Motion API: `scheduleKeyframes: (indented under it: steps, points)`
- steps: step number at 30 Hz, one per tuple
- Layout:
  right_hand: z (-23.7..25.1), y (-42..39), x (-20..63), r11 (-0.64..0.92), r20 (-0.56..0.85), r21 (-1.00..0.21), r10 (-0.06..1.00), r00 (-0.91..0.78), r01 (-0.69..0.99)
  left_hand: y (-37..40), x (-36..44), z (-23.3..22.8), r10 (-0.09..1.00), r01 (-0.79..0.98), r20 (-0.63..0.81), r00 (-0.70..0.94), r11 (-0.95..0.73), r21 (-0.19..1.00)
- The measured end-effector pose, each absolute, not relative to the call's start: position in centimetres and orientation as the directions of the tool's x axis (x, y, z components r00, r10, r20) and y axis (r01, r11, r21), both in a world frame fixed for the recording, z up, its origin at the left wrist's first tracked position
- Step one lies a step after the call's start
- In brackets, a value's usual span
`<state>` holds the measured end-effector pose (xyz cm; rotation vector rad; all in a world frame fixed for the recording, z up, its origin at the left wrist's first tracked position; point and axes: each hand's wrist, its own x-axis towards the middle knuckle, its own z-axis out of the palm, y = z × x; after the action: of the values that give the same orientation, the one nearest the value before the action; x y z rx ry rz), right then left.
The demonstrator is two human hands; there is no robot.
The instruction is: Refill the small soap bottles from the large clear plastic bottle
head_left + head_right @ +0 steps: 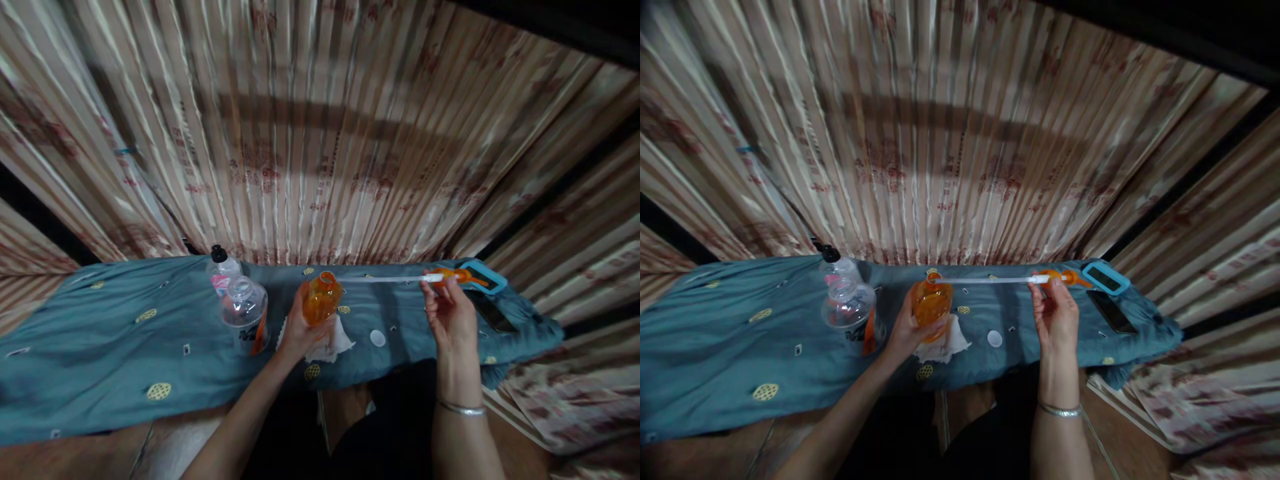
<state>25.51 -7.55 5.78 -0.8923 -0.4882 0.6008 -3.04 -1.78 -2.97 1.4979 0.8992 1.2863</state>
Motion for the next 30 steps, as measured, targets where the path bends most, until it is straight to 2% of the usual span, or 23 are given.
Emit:
scheduleKeyframes:
  steps: [5, 10, 15, 18, 23, 26, 30]
  points:
    - [8.0, -7.0, 24.4, 0.509, 0.249, -0.850, 0.616, 0.747, -0.136, -1.1, -2.2, -3.5, 0.929, -0.182, 0.314, 0.196, -0.280, 0.943]
    - [10.5, -7.6, 23.9, 0.586, 0.430, -0.809, 0.556, 0.711, 0.031, -0.8, -1.9, -4.0, 0.939, -0.244, 0.298, 0.174, -0.252, 0.937]
    - [14.7, -9.2, 21.7, 0.650, 0.616, -0.732, 0.507, 0.603, 0.202, -1.0, -1.6, -3.8, 0.949, -0.273, 0.267, 0.167, -0.216, 0.937]
    - [17.4, -9.7, 20.0, 0.652, 0.699, -0.700, 0.544, 0.463, 0.291, -1.1, -1.5, -3.7, 0.948, -0.314, 0.261, 0.184, -0.195, 0.929]
    - [18.7, -7.9, 17.8, 0.601, 0.662, -0.743, 0.724, 0.194, 0.296, -1.3, -1.7, -3.3, 0.937, -0.291, 0.261, 0.230, -0.190, 0.938]
    - [16.8, -5.7, 16.5, 0.521, 0.546, -0.798, 0.838, -0.003, 0.303, -1.3, -1.8, -2.9, 0.935, -0.276, 0.268, 0.233, -0.200, 0.940]
    - [13.1, -3.5, 15.2, 0.458, 0.419, -0.829, 0.889, -0.185, 0.322, -1.3, -1.9, -3.0, 0.929, -0.252, 0.289, 0.229, -0.231, 0.940]
